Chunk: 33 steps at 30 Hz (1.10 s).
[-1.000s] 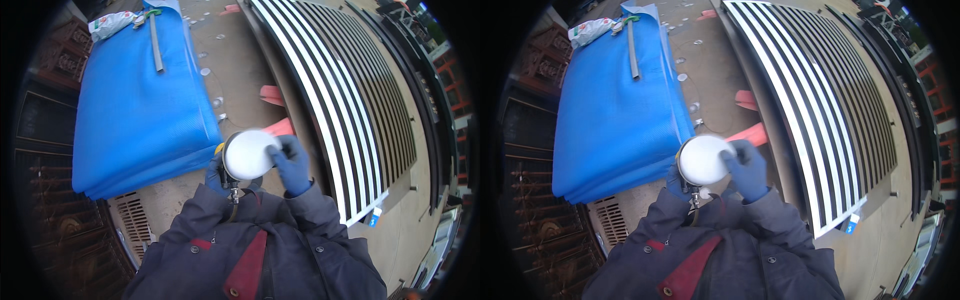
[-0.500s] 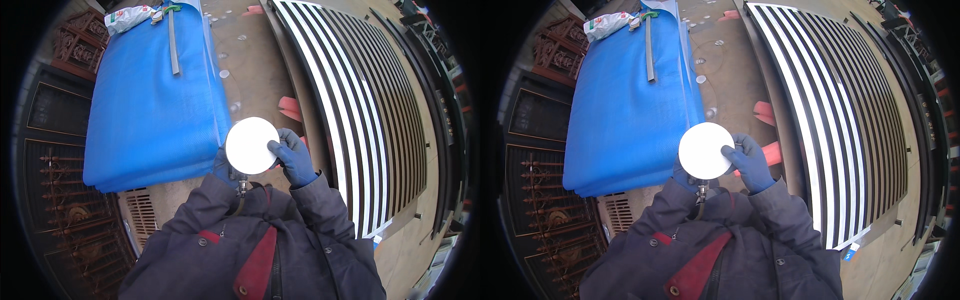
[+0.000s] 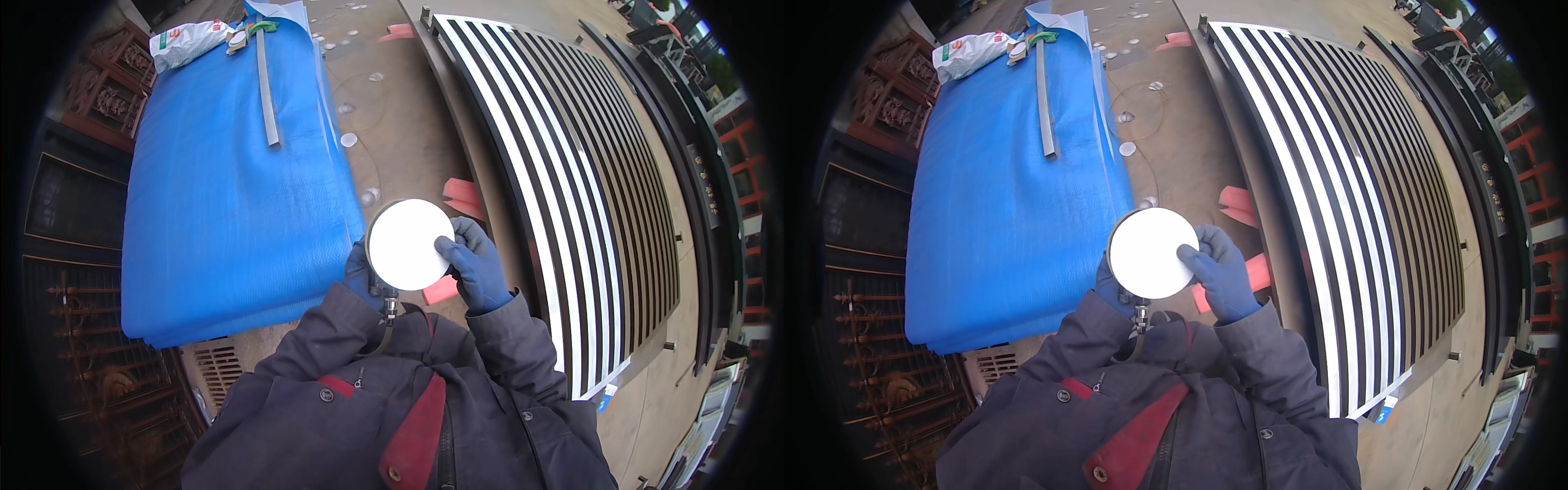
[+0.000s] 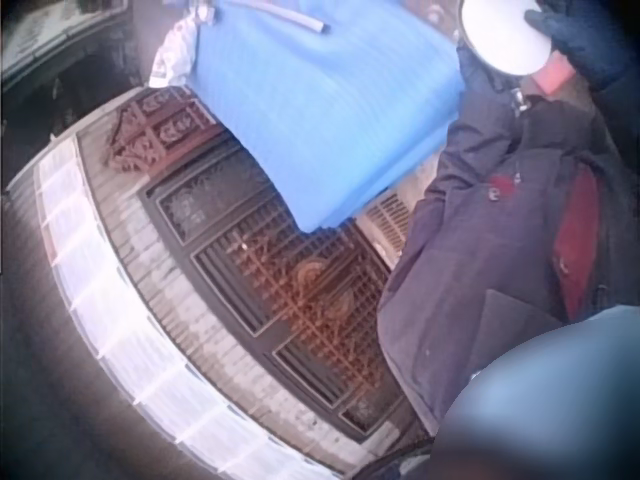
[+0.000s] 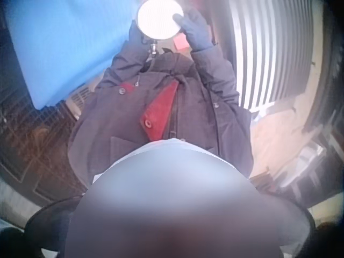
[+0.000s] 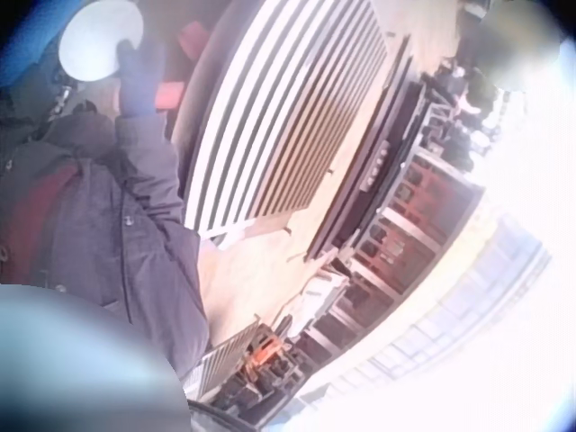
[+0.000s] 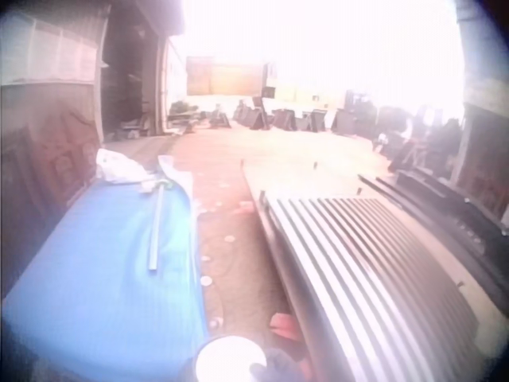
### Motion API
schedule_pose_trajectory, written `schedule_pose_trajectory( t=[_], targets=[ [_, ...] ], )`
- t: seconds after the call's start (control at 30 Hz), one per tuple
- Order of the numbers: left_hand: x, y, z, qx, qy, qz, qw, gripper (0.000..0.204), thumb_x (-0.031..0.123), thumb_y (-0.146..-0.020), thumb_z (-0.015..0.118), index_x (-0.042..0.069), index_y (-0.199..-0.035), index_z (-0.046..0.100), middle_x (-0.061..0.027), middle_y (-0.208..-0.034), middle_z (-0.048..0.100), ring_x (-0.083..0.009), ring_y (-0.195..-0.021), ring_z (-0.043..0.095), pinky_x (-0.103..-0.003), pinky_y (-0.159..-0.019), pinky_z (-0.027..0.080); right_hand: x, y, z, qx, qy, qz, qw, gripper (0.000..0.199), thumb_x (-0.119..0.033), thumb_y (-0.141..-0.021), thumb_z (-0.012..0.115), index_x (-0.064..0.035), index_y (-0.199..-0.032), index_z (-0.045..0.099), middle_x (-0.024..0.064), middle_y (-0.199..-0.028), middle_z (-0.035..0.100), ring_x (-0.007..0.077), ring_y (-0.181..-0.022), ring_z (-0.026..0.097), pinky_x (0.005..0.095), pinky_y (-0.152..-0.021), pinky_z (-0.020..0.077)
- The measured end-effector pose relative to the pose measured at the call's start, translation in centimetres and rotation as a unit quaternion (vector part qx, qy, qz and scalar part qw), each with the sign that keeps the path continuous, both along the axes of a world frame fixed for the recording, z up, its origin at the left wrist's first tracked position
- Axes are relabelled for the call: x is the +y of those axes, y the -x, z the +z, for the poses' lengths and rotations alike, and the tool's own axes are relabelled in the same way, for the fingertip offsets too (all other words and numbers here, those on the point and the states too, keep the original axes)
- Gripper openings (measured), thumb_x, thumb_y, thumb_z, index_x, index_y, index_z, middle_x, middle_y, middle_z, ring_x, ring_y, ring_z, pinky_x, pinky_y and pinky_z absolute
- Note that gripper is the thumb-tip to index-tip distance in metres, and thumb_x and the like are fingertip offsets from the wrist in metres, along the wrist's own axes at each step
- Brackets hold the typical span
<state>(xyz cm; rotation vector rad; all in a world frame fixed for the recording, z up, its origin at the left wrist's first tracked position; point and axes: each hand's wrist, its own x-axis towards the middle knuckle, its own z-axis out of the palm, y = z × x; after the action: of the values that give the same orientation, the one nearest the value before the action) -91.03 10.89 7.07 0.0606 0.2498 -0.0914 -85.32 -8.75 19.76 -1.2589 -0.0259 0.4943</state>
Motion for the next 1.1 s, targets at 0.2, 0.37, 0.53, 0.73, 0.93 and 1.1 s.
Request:
schedule_pose_trajectory(
  t=[0.2, 0.37, 0.53, 0.73, 0.93, 1.1],
  targets=[
    [2.1, -0.7, 0.1, 0.033, -0.101, 0.004, 0.994, 0.059, 0.038, -0.105, 0.057, 0.004, -0.154, 0.049, -0.0187, -0.152, 0.058, -0.035, -0.134, 0.061, -0.051, -0.112, 0.054, 2.4, -0.5, -0.2, -0.005, 0.004, -0.003, 1.0, 0.021, -0.014, -0.1, 0.07, -0.0022, -0.115, 0.062, -0.001, -0.09, 0.067, 0.0035, -0.077, 0.061, 0.0204, -0.068, 0.0485],
    [3.0, -0.4, 1.9, 0.016, -0.079, -0.006, 0.997, 0.049, 0.03, -0.104, 0.059, 0.0, -0.143, 0.057, -0.0168, -0.136, 0.069, -0.0278, -0.121, 0.07, -0.041, -0.101, 0.061, 3.9, -0.7, -0.2, -0.037, 0.048, -0.018, 0.998, 0.022, -0.014, -0.099, 0.072, -0.0013, -0.114, 0.063, 0.0005, -0.092, 0.068, 0.0045, -0.078, 0.061, 0.0218, -0.07, 0.05],
    [3.6, -1.2, 2.2, 0.022, -0.128, -0.022, 0.991, 0.054, 0.033, -0.105, 0.059, 0.002, -0.148, 0.053, -0.0172, -0.142, 0.065, -0.0306, -0.127, 0.066, -0.047, -0.108, 0.056, 4.6, -0.4, -0.1, -0.055, 0.088, -0.037, 0.994, 0.025, -0.013, -0.098, 0.073, 0.0007, -0.117, 0.062, 0.0024, -0.095, 0.069, 0.0054, -0.081, 0.062, 0.0223, -0.072, 0.0512],
    [3.9, -0.6, 1.8, 0.037, -0.092, -0.05, 0.994, 0.046, 0.025, -0.104, 0.064, 0.003, -0.143, 0.058, -0.0147, -0.138, 0.068, -0.0273, -0.125, 0.068, -0.044, -0.11, 0.055, 4.9, 0.1, -0.5, -0.142, 0.185, -0.067, 0.97, 0.03, -0.014, -0.098, 0.073, 0.0022, -0.121, 0.063, 0.0053, -0.108, 0.07, 0.0086, -0.096, 0.064, 0.0265, -0.082, 0.0543],
    [2.6, -0.9, 1.2, 0.069, -0.17, -0.092, 0.979, 0.054, 0.035, -0.106, 0.057, 0.006, -0.151, 0.052, -0.0156, -0.15, 0.06, -0.0321, -0.135, 0.061, -0.05, -0.115, 0.051, 3.0, 0.6, -2.3, -0.374, 0.503, -0.138, 0.767, 0.07, -0.028, -0.091, 0.076, -0.002, -0.151, 0.05, 0.0292, -0.151, 0.049, 0.0454, -0.14, 0.048, 0.0527, -0.114, 0.0399],
    [-0.4, -1.6, 1.1, -0.006, -0.201, -0.132, 0.971, 0.046, 0.027, -0.108, 0.057, 0.006, -0.149, 0.051, -0.0128, -0.139, 0.064, -0.0263, -0.125, 0.067, -0.043, -0.107, 0.057, 1.1, 0.5, -2.9, -0.38, 0.373, -0.198, 0.823, 0.074, -0.03, -0.097, 0.069, -0.0006, -0.158, 0.04, 0.0296, -0.158, 0.042, 0.0477, -0.148, 0.04, 0.0555, -0.12, 0.0334]
  ],
)
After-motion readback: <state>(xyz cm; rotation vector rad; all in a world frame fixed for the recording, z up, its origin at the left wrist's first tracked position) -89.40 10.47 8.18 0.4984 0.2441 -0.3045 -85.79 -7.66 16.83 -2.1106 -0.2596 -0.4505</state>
